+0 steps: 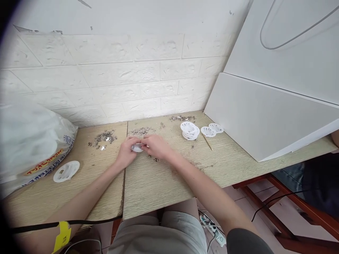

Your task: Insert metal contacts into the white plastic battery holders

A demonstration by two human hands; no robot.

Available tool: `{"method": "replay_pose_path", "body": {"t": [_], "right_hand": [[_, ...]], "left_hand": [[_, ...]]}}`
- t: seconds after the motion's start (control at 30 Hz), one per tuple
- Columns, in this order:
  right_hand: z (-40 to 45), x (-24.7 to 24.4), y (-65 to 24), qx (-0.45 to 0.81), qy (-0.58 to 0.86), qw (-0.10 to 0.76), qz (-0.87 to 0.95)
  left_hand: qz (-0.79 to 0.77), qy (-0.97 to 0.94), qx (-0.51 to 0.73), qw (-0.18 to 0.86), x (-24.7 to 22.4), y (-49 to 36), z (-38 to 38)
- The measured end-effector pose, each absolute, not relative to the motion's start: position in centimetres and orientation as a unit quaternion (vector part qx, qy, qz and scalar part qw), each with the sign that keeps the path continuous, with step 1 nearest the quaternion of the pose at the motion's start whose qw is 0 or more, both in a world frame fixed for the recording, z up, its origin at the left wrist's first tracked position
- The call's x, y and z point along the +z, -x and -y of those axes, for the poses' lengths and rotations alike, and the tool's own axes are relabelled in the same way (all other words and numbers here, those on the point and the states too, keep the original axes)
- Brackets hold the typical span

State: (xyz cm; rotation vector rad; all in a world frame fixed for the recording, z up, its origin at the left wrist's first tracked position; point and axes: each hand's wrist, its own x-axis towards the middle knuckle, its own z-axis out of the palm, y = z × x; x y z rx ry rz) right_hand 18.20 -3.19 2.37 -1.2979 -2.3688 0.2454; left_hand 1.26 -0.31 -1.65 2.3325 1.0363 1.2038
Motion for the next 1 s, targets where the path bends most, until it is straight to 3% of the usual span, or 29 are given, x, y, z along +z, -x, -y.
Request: {"method": "replay_pose_path", "body": {"t": [0.63, 1.0], "right_hand": [[2.9, 1.6, -18.4, 0.075, 0.437, 0.233, 0.865], [3.4, 2.7, -18.2, 0.044, 0.484, 0.170, 0.857]], "left_hand": [[-0.440, -0.783, 0.379, 0.225, -0.4, -1.5, 0.9], [-0.432, -0.787, 0.384, 0.215, -0.6, -1.5, 0.8]]}}
